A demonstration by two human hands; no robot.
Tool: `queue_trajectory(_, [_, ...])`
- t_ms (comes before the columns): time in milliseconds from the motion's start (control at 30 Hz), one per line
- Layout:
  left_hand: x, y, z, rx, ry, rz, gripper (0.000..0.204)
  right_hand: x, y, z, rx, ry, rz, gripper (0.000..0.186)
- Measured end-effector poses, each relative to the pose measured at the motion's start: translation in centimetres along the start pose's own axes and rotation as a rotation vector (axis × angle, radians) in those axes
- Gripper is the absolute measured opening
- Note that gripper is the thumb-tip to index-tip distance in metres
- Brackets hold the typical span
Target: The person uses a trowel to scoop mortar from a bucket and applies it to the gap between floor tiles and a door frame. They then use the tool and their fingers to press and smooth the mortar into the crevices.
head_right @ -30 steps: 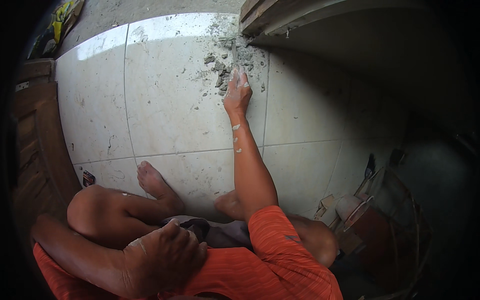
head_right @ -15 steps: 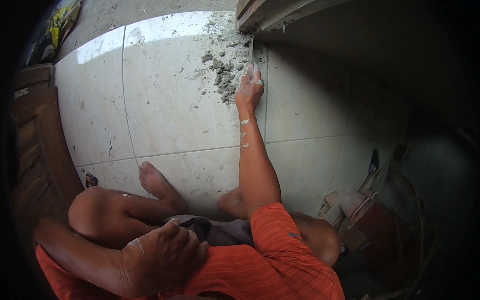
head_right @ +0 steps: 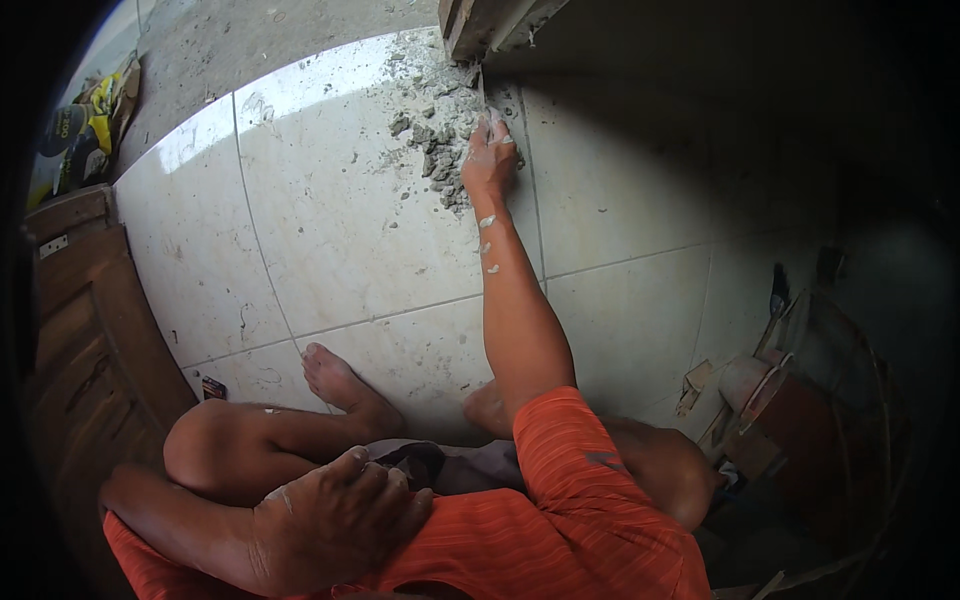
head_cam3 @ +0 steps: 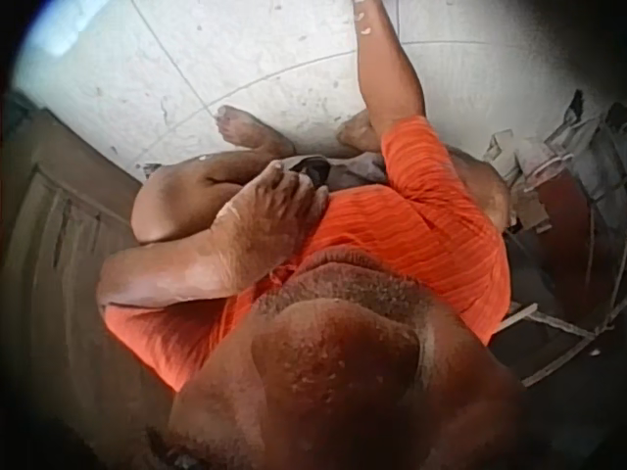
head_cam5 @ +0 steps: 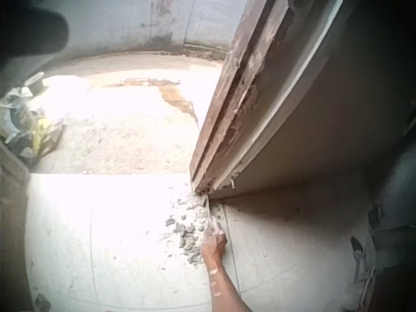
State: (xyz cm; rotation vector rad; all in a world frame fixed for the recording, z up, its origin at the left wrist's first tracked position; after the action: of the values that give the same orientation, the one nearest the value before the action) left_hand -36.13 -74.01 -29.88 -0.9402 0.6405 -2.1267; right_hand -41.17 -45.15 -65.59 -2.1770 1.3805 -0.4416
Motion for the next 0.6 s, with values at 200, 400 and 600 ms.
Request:
queue_trajectory(200, [-0.7,-0.3,-0.2,0.046,0.019,-0.108,0.061,2.2,-0.4,1.2,-0.178,-0.029,0.012,0.042])
queue_trajectory(400, [-0.9,0.2,-0.1,0.094,-0.032,-0.145,0.062,5.3,-1.5,0.3,-0.173,0.013,-0.058,0.044])
queue_trajectory(600, [-0.6,-0.5,-0.8,0.005,0.056,0.179,0.052,4.4,0.3,1.9,-0.457,0.15,-0.051,0.046])
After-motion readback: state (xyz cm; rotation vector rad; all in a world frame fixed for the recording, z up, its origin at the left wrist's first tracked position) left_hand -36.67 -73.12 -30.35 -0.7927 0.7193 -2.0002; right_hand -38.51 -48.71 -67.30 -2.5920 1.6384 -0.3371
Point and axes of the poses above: each hand's wrist, its own x-axis away from the middle knuckle, its own y-axis out of the palm, z = x × y, the point moved 3 cm from there along -x, towards the middle knuckle, and after that the axes turned 9 degrees about z, right-handed, at the moved point
